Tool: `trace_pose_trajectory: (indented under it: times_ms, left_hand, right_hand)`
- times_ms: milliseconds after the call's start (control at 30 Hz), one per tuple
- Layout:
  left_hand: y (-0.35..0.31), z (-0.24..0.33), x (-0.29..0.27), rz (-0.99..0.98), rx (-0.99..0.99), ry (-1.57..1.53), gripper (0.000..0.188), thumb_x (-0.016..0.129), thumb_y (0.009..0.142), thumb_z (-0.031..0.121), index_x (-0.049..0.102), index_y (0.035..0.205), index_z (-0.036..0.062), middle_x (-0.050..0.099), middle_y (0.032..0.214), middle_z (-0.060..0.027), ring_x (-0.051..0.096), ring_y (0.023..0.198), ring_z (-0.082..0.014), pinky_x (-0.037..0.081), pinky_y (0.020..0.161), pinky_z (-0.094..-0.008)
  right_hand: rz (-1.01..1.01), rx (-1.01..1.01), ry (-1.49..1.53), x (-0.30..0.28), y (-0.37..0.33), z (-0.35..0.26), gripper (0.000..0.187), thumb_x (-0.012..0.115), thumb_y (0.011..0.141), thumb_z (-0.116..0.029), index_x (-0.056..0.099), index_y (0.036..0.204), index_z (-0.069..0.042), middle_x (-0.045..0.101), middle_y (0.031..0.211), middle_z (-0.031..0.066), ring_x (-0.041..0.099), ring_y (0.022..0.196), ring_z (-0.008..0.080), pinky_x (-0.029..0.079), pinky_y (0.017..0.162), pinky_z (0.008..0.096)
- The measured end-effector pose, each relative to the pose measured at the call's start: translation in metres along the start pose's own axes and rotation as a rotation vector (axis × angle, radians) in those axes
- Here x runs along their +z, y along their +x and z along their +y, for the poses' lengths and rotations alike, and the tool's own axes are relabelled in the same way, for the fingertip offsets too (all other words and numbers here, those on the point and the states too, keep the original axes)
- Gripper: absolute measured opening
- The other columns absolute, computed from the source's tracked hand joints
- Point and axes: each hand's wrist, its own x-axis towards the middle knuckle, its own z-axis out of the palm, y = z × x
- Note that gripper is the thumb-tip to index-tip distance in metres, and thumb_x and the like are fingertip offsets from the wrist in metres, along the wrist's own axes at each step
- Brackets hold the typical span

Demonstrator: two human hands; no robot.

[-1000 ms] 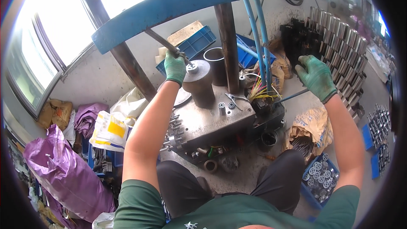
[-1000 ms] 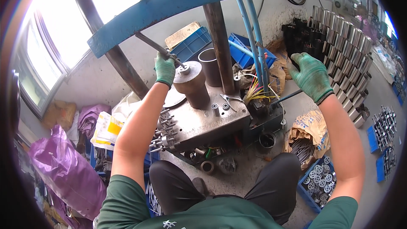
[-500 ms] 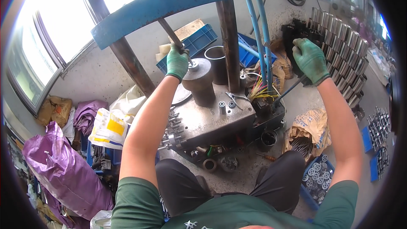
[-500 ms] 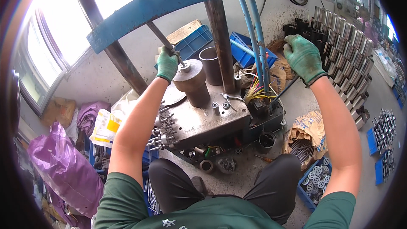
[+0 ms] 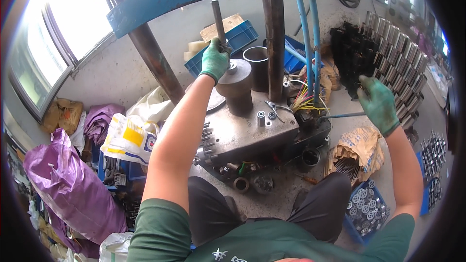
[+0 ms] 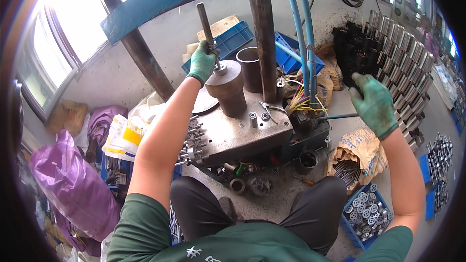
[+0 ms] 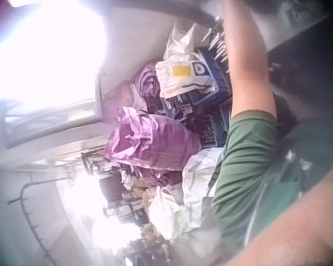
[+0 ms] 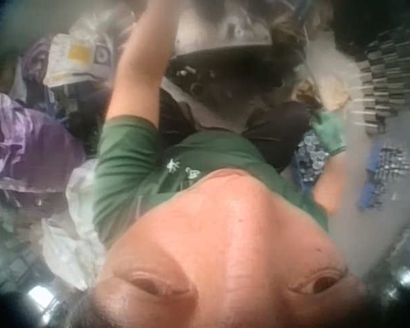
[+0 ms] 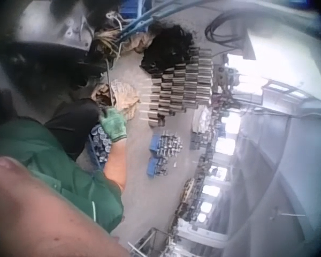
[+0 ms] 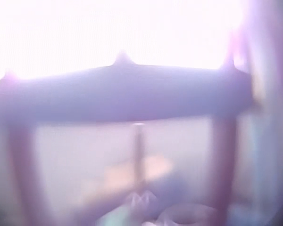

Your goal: The person uses a press machine and handheld metal tools to assemble small gear-like components. They pick up parts from nearby bins, place them into the machine's fixture, and use a lever and a metal rod to secure and fit the pieces together.

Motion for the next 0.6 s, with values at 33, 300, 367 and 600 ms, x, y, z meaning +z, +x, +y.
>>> trace_pose_trajectory:
  times_ms: [33, 300, 367, 600]
  left_hand:
    - [-0.005, 0.013, 0.007, 0.009, -0.015, -0.004, 0.024, 0.075, 0.098, 0.007, 0.063, 0.119, 0.0068, 0.069, 0.087, -0.005, 0.065, 0.076, -0.0144, 0.055, 0.067, -0.032]
    - [-0.026, -0.002, 0.017, 0.039, -0.082, -0.081, 0.019, 0.068, 0.105, 0.022, 0.071, 0.111, 0.0037, 0.075, 0.091, -0.0151, 0.071, 0.081, -0.0244, 0.056, 0.08, -0.0382]
    - [-0.026, -0.005, 0.016, 0.036, -0.08, -0.125, 0.022, 0.066, 0.106, 0.024, 0.072, 0.111, 0.0033, 0.075, 0.091, -0.0162, 0.071, 0.079, -0.0259, 0.056, 0.078, -0.0391]
    - [-0.024, -0.008, 0.014, 0.061, -0.059, -0.048, 0.024, 0.069, 0.104, 0.027, 0.073, 0.112, 0.0043, 0.075, 0.098, -0.0215, 0.072, 0.087, -0.0384, 0.055, 0.081, -0.0431]
  right_hand:
    - [-0.053, -0.027, -0.036, -0.01, -0.023, 0.006, 0.036, 0.067, 0.094, -0.018, 0.07, 0.126, -0.003, 0.073, 0.112, 0.0201, 0.073, 0.098, 0.0383, 0.06, 0.087, 0.046]
    - [-0.743, -0.135, 0.025, -0.023, -0.112, 0.006, 0.041, 0.064, 0.085, -0.021, 0.074, 0.12, -0.003, 0.072, 0.128, 0.0189, 0.073, 0.104, 0.039, 0.059, 0.095, 0.048]
    - [-0.719, -0.169, 0.08, -0.019, -0.123, -0.01, 0.041, 0.064, 0.085, -0.023, 0.075, 0.119, -0.004, 0.071, 0.13, 0.0187, 0.073, 0.104, 0.0389, 0.059, 0.094, 0.0487]
    - [-0.848, 0.107, 0.004, -0.011, -0.158, -0.033, 0.025, 0.066, 0.086, -0.028, 0.081, 0.096, -0.01, 0.077, 0.093, 0.0166, 0.074, 0.086, 0.0392, 0.059, 0.081, 0.0505]
